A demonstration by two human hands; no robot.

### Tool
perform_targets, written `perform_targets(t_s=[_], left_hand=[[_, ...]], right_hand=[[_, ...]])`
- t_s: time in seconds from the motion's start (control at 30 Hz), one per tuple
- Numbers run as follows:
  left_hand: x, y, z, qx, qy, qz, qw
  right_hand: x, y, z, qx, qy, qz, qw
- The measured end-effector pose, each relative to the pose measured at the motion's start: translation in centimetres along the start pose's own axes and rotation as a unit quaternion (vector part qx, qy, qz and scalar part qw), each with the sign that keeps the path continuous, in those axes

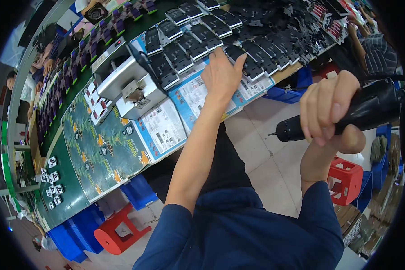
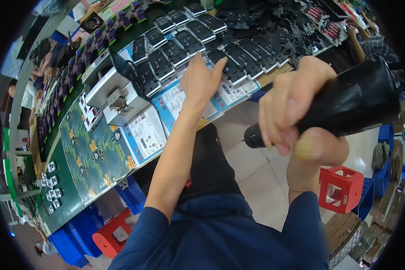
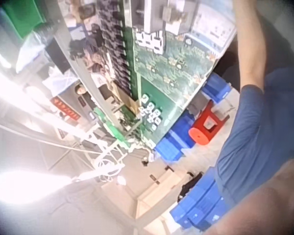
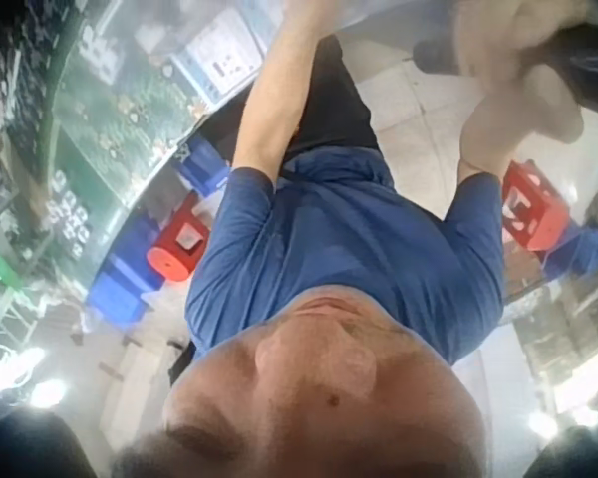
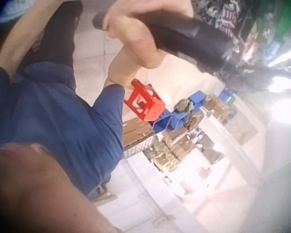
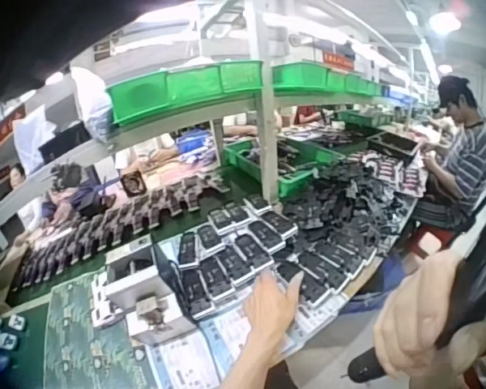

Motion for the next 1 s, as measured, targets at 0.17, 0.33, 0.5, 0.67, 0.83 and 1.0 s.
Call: perform_targets(t_s=[0.17, 0.33, 0.5, 0.67, 0.83, 1.0], left_hand=[[1.5, 0.9, 2.7, 0.015, -0.111, -0.063, 0.992], [3.5, -1.7, 1.7, 0.053, -0.457, -0.175, 0.871], [7.3, -8.0, -8.1, -0.003, -0.582, -0.181, 0.793], [13.7, -14.5, -15.8, -0.098, -0.689, -0.235, 0.679], [18.1, -17.0, -17.4, -0.121, -0.641, -0.307, 0.693], [18.3, -16.5, -17.2, -0.102, -0.682, -0.302, 0.658]], right_hand=[[-0.6, -0.2, -0.8, -0.009, -0.057, 0.018, 0.998], [-1.5, 0.3, 0.0, -0.003, -0.015, 0.007, 1.0], [-4.1, 2.2, 1.7, -0.084, -0.026, -0.046, 0.995], [-10.3, 8.0, 5.9, -0.059, -0.101, -0.087, 0.989], [-17.3, 12.4, 8.4, -0.192, -0.12, -0.079, 0.971], [-20.0, 13.5, 10.1, -0.123, -0.244, -0.113, 0.955]])
Point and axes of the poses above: each hand's wrist, its own y-axis towards the middle knuckle, its own z-axis out of the palm, x = y × z, the point moved 10 cm from there along y, towards the middle knuckle, and after that the axes turned 4 degrees about -x, right-handed, at the moved point
